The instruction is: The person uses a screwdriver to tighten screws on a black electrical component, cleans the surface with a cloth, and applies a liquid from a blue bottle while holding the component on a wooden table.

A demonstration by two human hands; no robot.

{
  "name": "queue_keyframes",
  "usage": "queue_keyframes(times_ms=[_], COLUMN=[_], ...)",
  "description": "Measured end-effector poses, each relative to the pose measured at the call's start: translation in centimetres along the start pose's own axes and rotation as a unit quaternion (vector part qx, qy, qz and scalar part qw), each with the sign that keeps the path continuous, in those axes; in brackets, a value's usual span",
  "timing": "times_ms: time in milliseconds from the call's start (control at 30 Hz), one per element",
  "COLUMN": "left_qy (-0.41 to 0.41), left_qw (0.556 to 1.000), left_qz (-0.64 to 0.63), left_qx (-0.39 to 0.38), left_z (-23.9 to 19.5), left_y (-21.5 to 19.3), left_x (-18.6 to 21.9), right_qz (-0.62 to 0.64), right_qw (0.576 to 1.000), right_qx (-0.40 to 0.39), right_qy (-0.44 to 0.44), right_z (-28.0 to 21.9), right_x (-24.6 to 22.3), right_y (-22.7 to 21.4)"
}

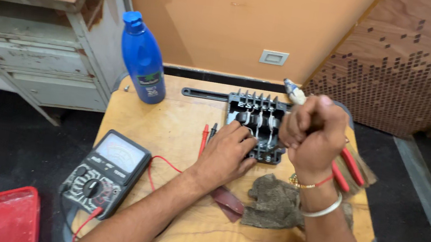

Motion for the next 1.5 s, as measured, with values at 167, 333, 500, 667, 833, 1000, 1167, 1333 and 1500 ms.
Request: queue_keyframes(times_ms=[167, 333, 500, 667, 833, 1000, 1167, 1333, 1500], left_qy=[0.002, -0.004, -0.091, -0.279, -0.218, -0.185, -0.140, -0.185, -0.063], left_qw=[1.000, 1.000, 0.985, 0.956, 0.967, 0.966, 0.966, 0.976, 0.991], left_qz=[0.005, -0.015, -0.123, 0.083, 0.133, 0.164, 0.197, 0.106, -0.071], left_qx=[0.000, -0.022, -0.084, 0.032, -0.029, -0.069, -0.093, -0.053, -0.094], left_z=[0.5, 0.2, -2.6, -2.7, -4.0, -5.0, -4.8, -3.9, -1.2], left_y=[-1.0, -3.3, -13.7, -25.5, -22.5, -20.2, -20.6, -21.4, -12.7], left_x=[0.5, 3.5, 4.8, -7.4, -16.6, -19.5, -16.5, -7.4, 2.2], right_qz=[-0.021, -0.029, -0.066, -0.069, -0.065, -0.086, -0.064, -0.031, -0.060], right_qw=[0.999, 0.999, 0.997, 0.995, 0.997, 0.995, 0.998, 0.999, 0.998], right_qx=[0.041, 0.037, 0.031, 0.055, 0.029, 0.038, -0.016, -0.022, -0.017], right_qy=[-0.004, 0.025, 0.028, 0.043, 0.026, 0.028, 0.005, 0.011, -0.026], right_z=[0.4, 1.2, 0.3, 0.4, -0.1, -0.4, -0.4, -0.7, 0.2], right_x=[-0.6, -1.8, -1.7, -2.2, -2.1, -1.8, -1.7, -1.8, -4.1], right_y=[0.5, -0.2, -0.1, 0.0, 0.3, 0.2, 0.1, -0.8, -1.0])
Point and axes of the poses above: each hand's wrist, its own z-axis towards the middle knuckle, its own y-axis out of the palm, x = y × z, the point moved 2 cm from there along z, towards the middle knuckle, and after that the axes turned 4 degrees about -z, right-handed, at the moved point
